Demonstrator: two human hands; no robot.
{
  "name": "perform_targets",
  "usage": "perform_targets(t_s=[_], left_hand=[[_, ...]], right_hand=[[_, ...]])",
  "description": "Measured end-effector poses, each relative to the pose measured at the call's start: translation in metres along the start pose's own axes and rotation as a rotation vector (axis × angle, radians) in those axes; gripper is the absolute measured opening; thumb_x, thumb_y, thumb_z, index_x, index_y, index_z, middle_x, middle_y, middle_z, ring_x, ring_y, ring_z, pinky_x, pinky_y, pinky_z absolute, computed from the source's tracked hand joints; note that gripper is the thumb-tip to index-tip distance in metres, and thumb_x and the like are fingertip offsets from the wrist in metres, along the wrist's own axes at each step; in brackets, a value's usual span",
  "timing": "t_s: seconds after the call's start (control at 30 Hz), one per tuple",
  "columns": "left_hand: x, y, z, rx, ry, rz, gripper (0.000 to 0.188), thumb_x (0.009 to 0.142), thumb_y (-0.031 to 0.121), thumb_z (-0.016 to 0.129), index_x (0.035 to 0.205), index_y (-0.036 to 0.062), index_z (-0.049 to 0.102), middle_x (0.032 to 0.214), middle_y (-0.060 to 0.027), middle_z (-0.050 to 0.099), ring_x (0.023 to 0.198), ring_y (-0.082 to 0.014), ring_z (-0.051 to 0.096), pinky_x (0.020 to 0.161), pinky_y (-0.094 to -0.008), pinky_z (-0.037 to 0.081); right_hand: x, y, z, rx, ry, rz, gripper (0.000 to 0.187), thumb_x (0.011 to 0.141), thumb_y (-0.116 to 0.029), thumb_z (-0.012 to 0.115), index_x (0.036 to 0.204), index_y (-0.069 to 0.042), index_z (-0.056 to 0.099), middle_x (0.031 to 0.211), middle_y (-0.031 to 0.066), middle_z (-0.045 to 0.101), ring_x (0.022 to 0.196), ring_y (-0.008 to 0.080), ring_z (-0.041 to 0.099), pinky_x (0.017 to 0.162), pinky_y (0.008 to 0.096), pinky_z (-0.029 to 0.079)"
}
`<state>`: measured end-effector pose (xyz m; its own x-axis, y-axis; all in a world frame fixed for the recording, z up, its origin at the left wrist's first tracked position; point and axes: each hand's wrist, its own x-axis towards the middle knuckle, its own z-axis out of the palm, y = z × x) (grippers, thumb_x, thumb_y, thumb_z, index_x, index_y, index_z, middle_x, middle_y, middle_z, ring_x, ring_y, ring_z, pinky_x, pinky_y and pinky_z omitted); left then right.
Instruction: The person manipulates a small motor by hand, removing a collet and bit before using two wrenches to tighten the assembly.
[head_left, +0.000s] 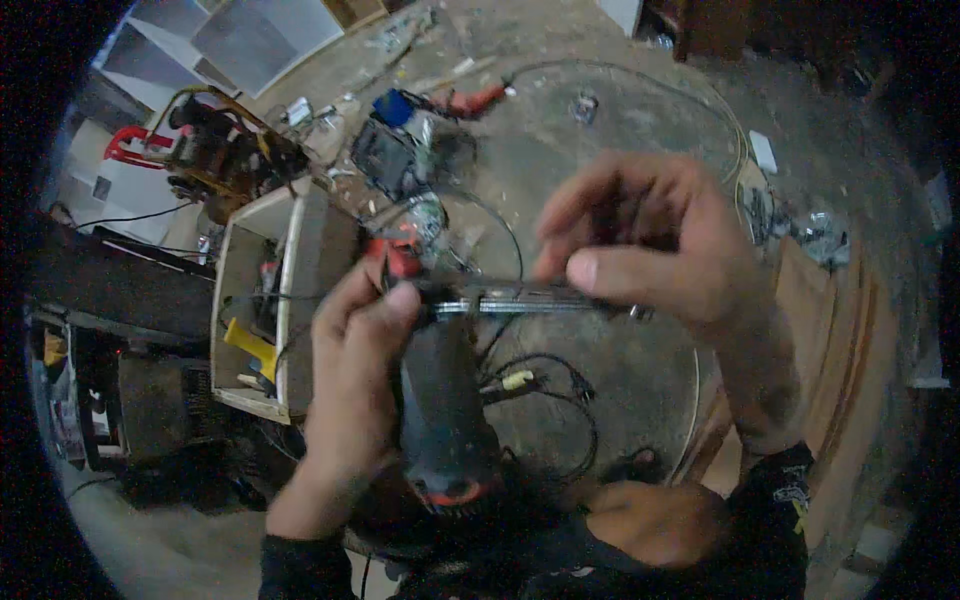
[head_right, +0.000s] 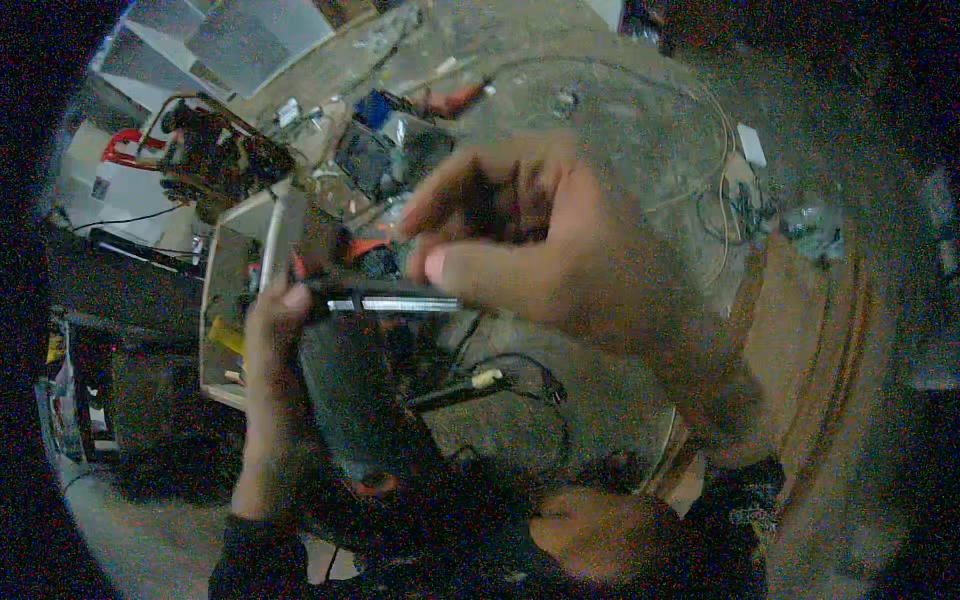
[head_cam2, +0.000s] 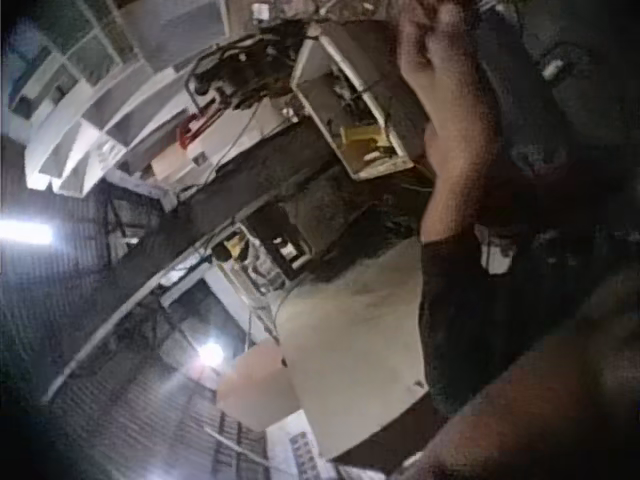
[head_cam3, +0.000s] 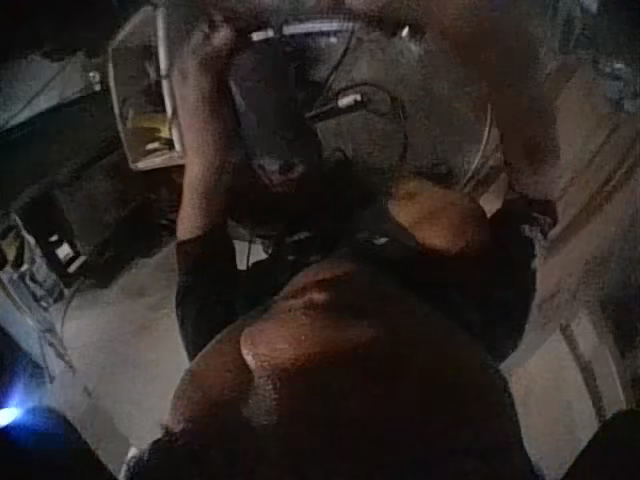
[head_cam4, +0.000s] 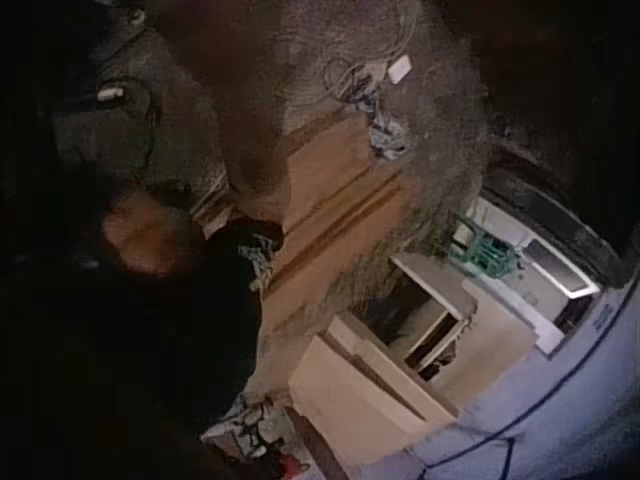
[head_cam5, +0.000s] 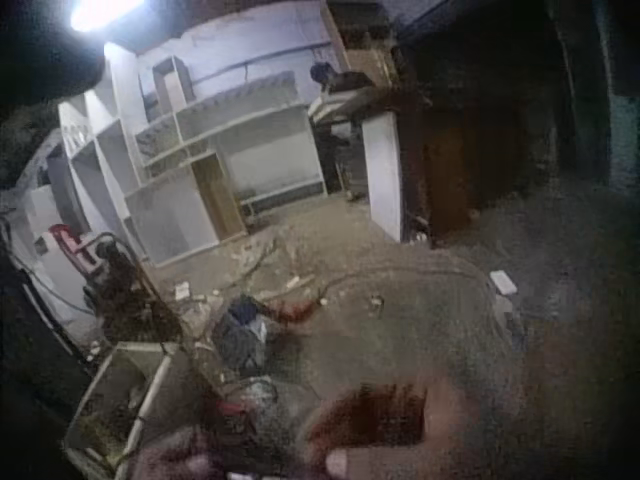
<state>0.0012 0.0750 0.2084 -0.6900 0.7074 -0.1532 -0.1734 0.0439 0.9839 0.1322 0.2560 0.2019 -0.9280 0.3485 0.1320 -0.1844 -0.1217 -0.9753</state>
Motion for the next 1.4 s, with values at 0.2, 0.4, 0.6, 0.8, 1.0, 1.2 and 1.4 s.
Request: perform_targets(t_s=[0.2,0.4,0.6,0.8,1.0,1.2,1.4], left_hand=[[-0.011,0.103,-0.018,-0.068,-0.129,0.012,0.033,0.079,0.021,0.052,0.105,0.0000,0.057,0.090,-0.0039,0.060,0.081,-0.0111,0.058,0.074,-0.0250,0.047],[-0.021,0.067,-0.074,-0.140,-0.337,-0.103,0.040,0.074,0.018,0.056,0.108,-0.0022,0.054,0.094,-0.0061,0.060,0.085,-0.0144,0.060,0.074,-0.0247,0.048],[-0.011,0.006,-0.112,-0.233,-0.386,-0.142,0.047,0.072,0.022,0.056,0.111,-0.0035,0.052,0.096,-0.0096,0.060,0.089,-0.0184,0.060,0.080,-0.0265,0.047],[-0.014,-0.022,-0.127,-0.803,-0.394,-0.425,0.044,0.076,0.030,0.054,0.107,-0.0011,0.050,0.097,-0.0142,0.057,0.089,-0.0244,0.061,0.073,-0.0341,0.052],[-0.013,-0.030,-0.130,-0.826,-0.459,-0.419,0.041,0.078,0.035,0.055,0.100,0.0022,0.044,0.098,-0.0147,0.054,0.090,-0.0266,0.060,0.071,-0.0411,0.055],[0.000,-0.039,-0.136,-0.843,-0.428,-0.439,0.045,0.071,0.035,0.058,0.100,0.0027,0.045,0.095,-0.0130,0.053,0.086,-0.0235,0.059,0.074,-0.0370,0.053],[-0.004,-0.039,-0.127,-0.725,-0.309,-0.407,0.055,0.061,0.042,0.059,0.093,-0.0001,0.045,0.087,-0.0158,0.055,0.081,-0.0235,0.055,0.073,-0.0311,0.043]], right_hand=[[0.018,-0.097,0.037,-0.272,-0.062,0.136,0.027,0.074,-0.015,0.071,0.094,0.002,0.066,0.070,0.0053,0.065,0.064,0.0071,0.060,0.054,0.0195,0.046],[0.011,-0.024,0.060,-0.320,-0.162,0.075,0.021,0.075,-0.013,0.076,0.092,-0.001,0.070,0.075,0.0037,0.068,0.067,0.0053,0.059,0.059,0.0208,0.044],[0.015,0.026,0.073,-0.294,-0.216,0.070,0.020,0.076,-0.012,0.074,0.091,-0.001,0.072,0.075,0.0065,0.067,0.068,0.0111,0.060,0.062,0.0243,0.044],[0.035,0.046,0.090,-0.298,-0.166,0.192,0.020,0.076,-0.017,0.073,0.090,-0.002,0.073,0.074,0.0067,0.066,0.069,0.0122,0.058,0.064,0.0262,0.042],[0.048,0.068,0.090,-0.261,-0.224,0.133,0.024,0.075,-0.025,0.075,0.088,-0.004,0.073,0.071,0.0045,0.064,0.065,0.0125,0.055,0.060,0.0268,0.039],[0.059,0.075,0.092,-0.241,-0.213,0.129,0.023,0.075,-0.025,0.074,0.084,-0.004,0.073,0.069,0.0040,0.063,0.063,0.0120,0.055,0.058,0.0262,0.038],[0.053,0.079,0.089,-0.227,-0.218,0.115,0.023,0.076,-0.025,0.075,0.084,-0.004,0.073,0.067,0.0046,0.063,0.063,0.0123,0.055,0.058,0.0265,0.038]])
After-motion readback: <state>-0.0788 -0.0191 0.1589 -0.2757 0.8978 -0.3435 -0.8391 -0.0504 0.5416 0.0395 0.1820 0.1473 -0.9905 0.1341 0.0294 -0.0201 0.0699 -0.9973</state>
